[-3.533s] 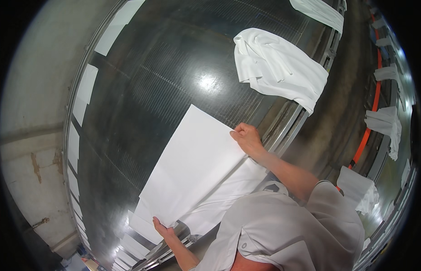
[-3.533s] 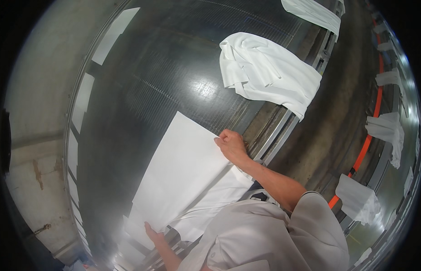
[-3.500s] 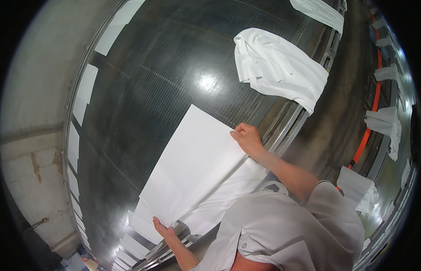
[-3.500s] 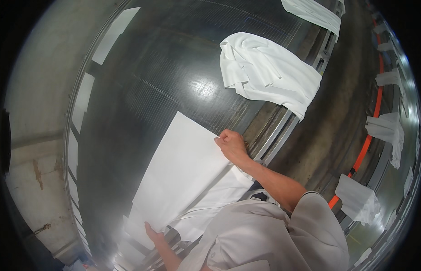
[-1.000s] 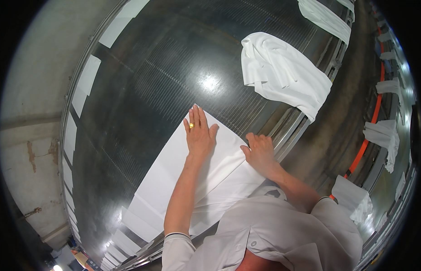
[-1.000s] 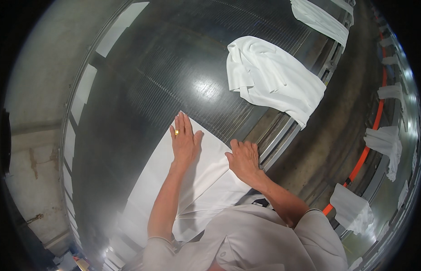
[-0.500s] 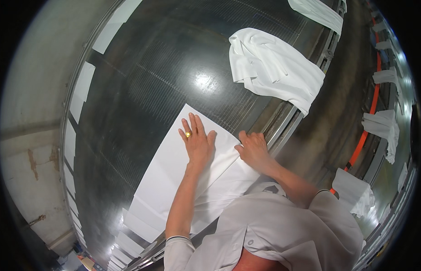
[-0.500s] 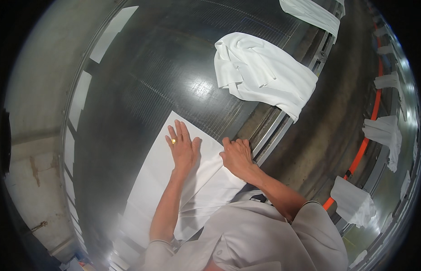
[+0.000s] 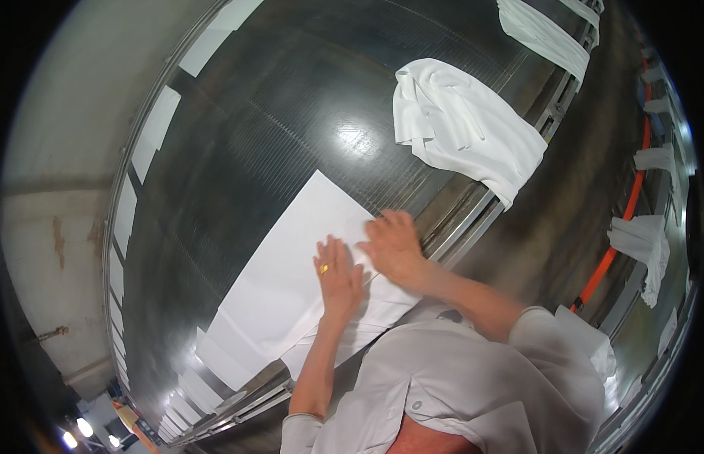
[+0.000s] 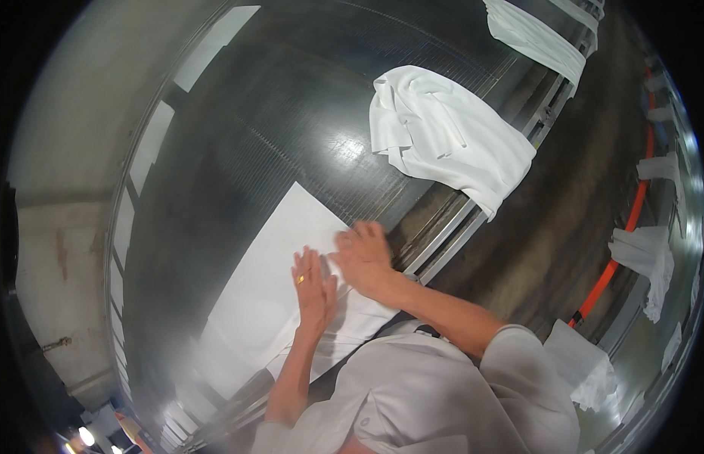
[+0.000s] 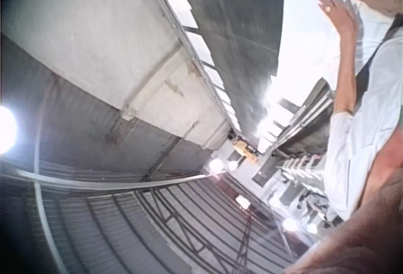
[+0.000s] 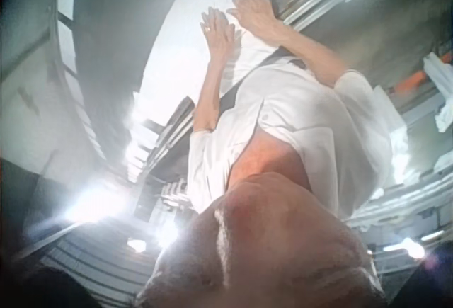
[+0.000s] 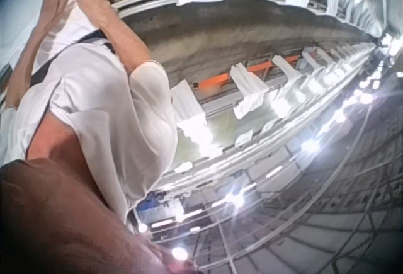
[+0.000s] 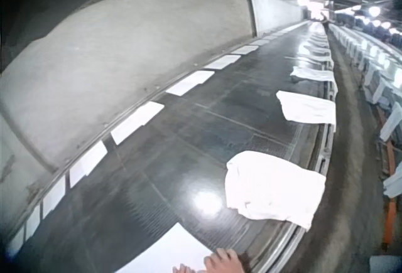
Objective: The person repeatedly picks up white fabric pieces from a conveyor belt, unfolds them, and folds them into smaller rectangles. The folded items are placed back on the belt as the process continues.
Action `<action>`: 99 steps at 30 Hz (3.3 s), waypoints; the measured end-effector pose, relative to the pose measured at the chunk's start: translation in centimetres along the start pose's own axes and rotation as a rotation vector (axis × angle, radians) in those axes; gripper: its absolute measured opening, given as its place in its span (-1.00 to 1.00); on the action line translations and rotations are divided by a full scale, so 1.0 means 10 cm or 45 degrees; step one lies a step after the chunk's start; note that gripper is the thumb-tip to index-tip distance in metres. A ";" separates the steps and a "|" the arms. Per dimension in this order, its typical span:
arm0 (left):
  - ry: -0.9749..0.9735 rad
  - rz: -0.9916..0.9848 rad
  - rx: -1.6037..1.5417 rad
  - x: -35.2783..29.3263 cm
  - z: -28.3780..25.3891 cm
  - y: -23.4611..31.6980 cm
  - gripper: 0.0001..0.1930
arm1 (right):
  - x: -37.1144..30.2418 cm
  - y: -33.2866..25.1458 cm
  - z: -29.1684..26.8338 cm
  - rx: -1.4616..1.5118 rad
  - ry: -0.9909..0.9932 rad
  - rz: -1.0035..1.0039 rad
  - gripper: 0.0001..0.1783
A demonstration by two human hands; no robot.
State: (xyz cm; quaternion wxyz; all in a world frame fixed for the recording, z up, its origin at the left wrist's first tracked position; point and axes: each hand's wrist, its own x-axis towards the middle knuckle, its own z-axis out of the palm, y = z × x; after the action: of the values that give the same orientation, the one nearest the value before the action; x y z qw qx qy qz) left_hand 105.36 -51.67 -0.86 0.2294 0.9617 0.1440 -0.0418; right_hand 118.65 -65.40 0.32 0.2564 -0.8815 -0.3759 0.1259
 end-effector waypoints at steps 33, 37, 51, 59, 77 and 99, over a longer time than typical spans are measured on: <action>1.228 -1.394 -1.831 -3.11 0.58 -0.58 -0.64 | -1.88 -0.16 0.57 1.621 -0.050 1.074 -0.60; 1.148 -1.262 -1.969 -3.22 0.51 -0.50 -0.72 | -2.00 -0.35 0.33 1.623 -0.159 0.928 -0.68; 1.005 -0.799 -0.707 -2.77 -0.32 -0.73 -0.68 | -1.00 -0.78 0.08 0.352 0.000 -0.455 -0.70; -0.018 -1.038 0.138 -2.36 0.06 -1.46 -0.46 | -0.35 -0.29 0.47 -0.329 -1.012 0.038 -0.11; 1.231 -1.590 -1.659 -2.95 -0.44 -1.95 -0.74 | 0.92 -2.27 1.38 0.584 -0.552 -0.898 -0.79; 0.963 -1.554 -0.961 -2.80 -0.48 -1.82 -0.79 | 1.75 -3.98 2.82 -0.218 -0.757 -1.515 -0.98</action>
State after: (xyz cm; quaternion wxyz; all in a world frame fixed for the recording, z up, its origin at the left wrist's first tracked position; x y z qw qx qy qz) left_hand 73.28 -41.16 -0.29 0.4109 0.5206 0.7155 0.2196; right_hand 95.11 -19.31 -2.07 0.0969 -0.4690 -0.8612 0.1702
